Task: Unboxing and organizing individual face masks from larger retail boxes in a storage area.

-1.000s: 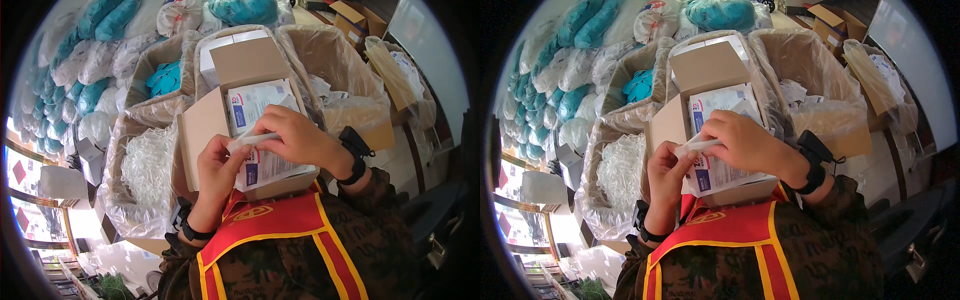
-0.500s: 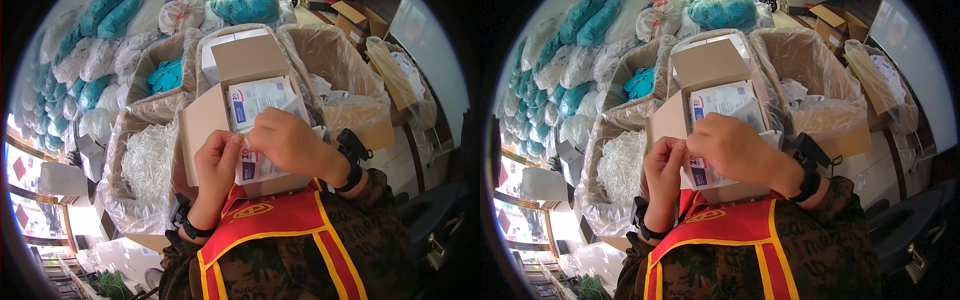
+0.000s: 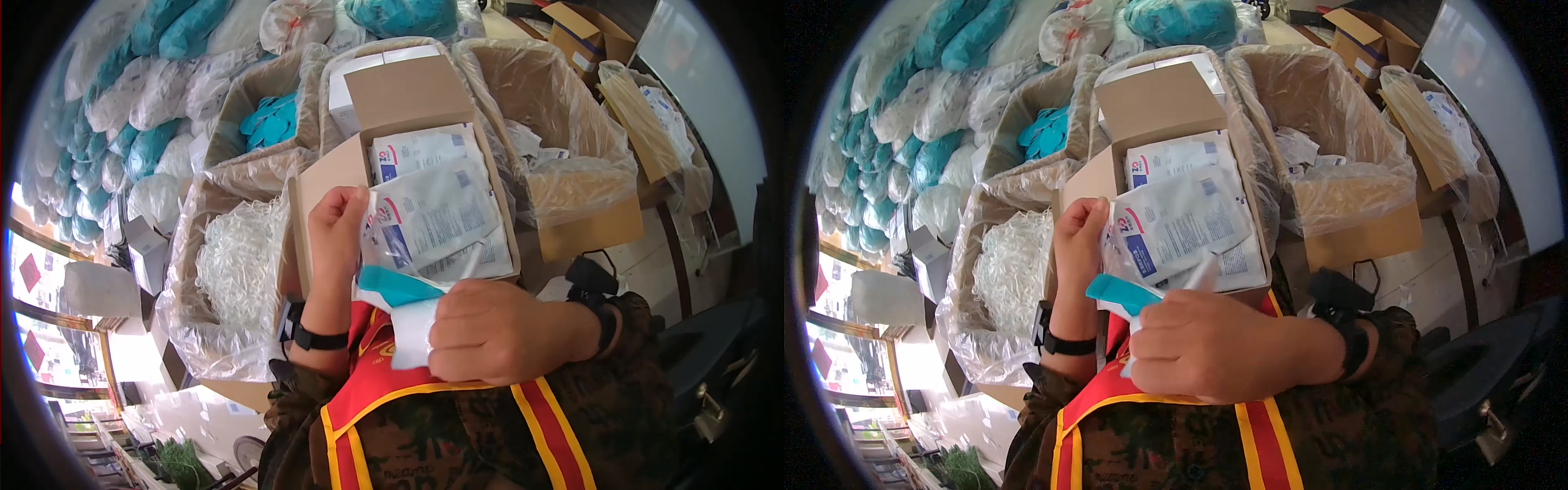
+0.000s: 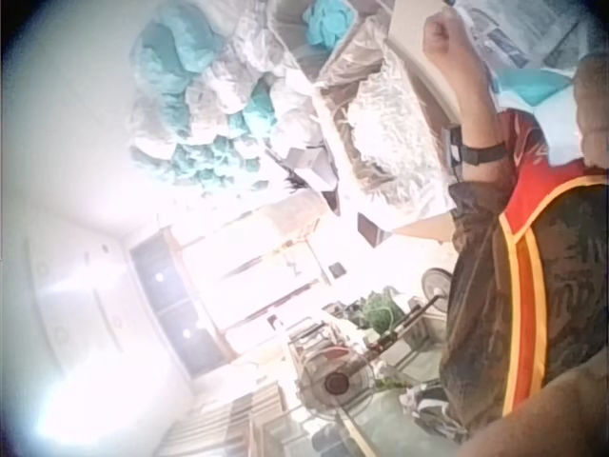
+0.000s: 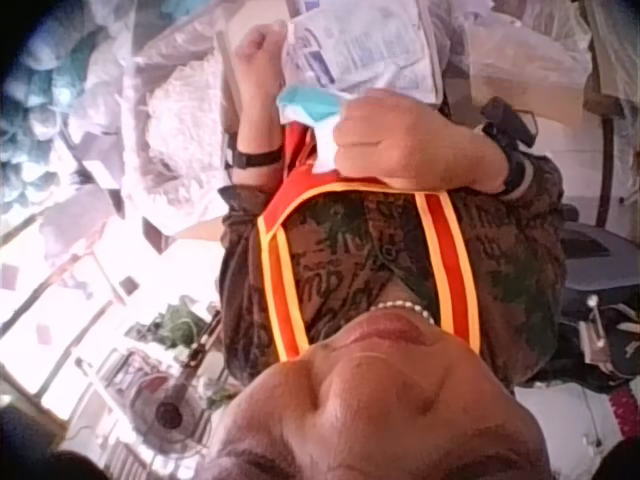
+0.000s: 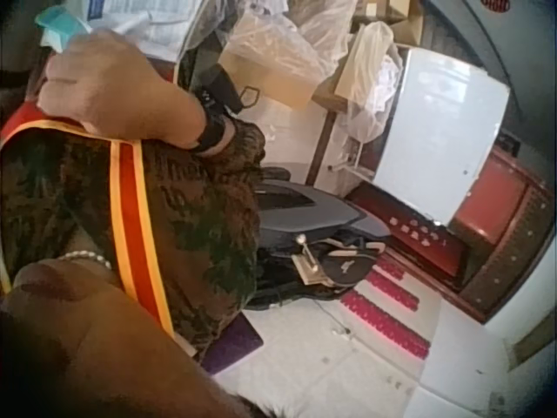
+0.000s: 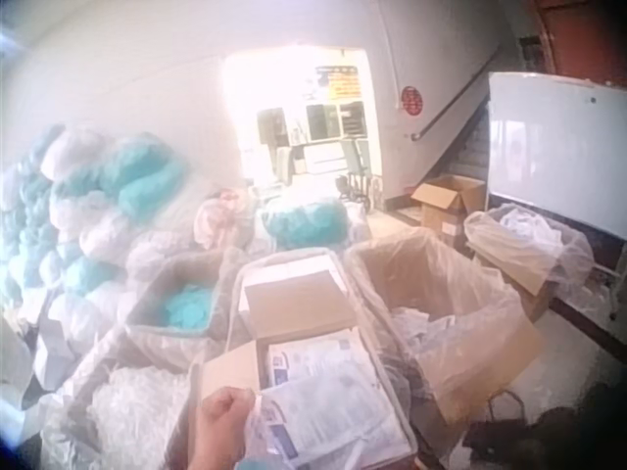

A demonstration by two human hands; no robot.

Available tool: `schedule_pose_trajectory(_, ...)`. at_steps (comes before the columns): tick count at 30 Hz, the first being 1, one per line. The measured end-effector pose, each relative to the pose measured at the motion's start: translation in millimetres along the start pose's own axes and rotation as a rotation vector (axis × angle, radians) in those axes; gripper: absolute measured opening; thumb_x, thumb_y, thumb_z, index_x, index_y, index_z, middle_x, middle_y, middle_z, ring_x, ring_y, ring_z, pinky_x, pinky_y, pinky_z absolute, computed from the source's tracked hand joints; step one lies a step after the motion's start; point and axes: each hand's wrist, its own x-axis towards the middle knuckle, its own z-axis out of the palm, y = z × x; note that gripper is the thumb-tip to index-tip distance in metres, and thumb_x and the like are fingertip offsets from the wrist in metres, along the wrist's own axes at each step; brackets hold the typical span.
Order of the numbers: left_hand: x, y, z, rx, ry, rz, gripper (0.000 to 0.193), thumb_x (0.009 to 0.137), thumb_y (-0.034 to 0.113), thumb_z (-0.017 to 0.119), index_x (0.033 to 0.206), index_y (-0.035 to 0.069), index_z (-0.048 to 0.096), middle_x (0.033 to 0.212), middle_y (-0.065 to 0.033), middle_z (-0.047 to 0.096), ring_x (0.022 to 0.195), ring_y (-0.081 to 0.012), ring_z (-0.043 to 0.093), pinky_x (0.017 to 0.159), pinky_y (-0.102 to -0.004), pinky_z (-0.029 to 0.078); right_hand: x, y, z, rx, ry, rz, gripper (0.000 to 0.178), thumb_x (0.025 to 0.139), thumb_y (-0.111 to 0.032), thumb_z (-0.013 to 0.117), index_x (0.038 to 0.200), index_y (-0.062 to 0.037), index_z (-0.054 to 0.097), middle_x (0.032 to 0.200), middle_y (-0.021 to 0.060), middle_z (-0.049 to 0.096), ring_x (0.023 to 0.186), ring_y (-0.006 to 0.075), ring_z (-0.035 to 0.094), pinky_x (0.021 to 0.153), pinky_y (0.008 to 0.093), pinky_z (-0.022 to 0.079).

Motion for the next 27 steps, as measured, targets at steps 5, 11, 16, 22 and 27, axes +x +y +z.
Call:
schedule_pose_trajectory(5, -32.7, 45.7, 4.3, 0.391, -0.237, 0.369, 0.006, 0.087, 0.001, 0.065, 0.093, -0.001, 0.066, 0.082, -0.0052, 0.065, 0.075, -0.0135, 0.061, 0.067, -0.0256, 0.048, 3.6, 42.3, -34.1, -0.266, 0.205, 0.219, 0.012, 0.078, -0.012, 0.065, 0.087, -0.0066, 0.058, 0.083, 0.0074, 0.052, 0.081, 0.0262, 0.053, 0.072, 0.0383, 0.045)
schedule_pose_trajectory(11, -56.8, 61.5, 20.3, 0.616, -0.267, 0.501, 0.006, 0.089, -0.001, 0.065, 0.095, -0.001, 0.066, 0.082, -0.0052, 0.065, 0.074, -0.0082, 0.059, 0.064, -0.0217, 0.047, 5.3, 65.5, -21.0, -0.303, 0.222, 0.264, 0.014, 0.076, -0.007, 0.071, 0.084, -0.0049, 0.060, 0.080, 0.0101, 0.052, 0.079, 0.0297, 0.052, 0.069, 0.0385, 0.044)
schedule_pose_trajectory(16, -64.8, 53.5, 31.5, 0.403, -0.121, 0.402, 0.005, 0.088, 0.002, 0.066, 0.092, 0.000, 0.064, 0.078, -0.0077, 0.064, 0.067, -0.0140, 0.060, 0.061, -0.0257, 0.047, 8.2, 65.8, -9.6, -0.274, 0.348, 0.238, 0.014, 0.075, -0.004, 0.071, 0.081, -0.0047, 0.058, 0.077, 0.0089, 0.052, 0.076, 0.0300, 0.053, 0.068, 0.0388, 0.043)
schedule_pose_trajectory(22, -64.1, 42.0, 31.8, -0.054, -0.059, 0.022, 0.010, 0.095, 0.011, 0.061, 0.092, 0.002, 0.062, 0.079, -0.0017, 0.063, 0.068, -0.0068, 0.056, 0.063, -0.0205, 0.045, 6.0, 55.8, 5.9, -0.485, 0.259, 0.200, 0.010, 0.074, -0.013, 0.062, 0.076, -0.0103, 0.053, 0.074, 0.0038, 0.050, 0.075, 0.0238, 0.054, 0.068, 0.0352, 0.043)
schedule_pose_trajectory(27, -37.1, 36.8, 16.5, -0.267, -0.007, -0.154, 0.015, 0.097, 0.016, 0.057, 0.086, 0.005, 0.057, 0.074, -0.0025, 0.062, 0.061, -0.0061, 0.053, 0.058, -0.0193, 0.042, 5.3, 37.0, 13.9, -0.553, 0.210, 0.065, 0.010, 0.073, -0.015, 0.061, 0.074, -0.0134, 0.051, 0.075, 0.0011, 0.049, 0.075, 0.0181, 0.053, 0.068, 0.0307, 0.042)
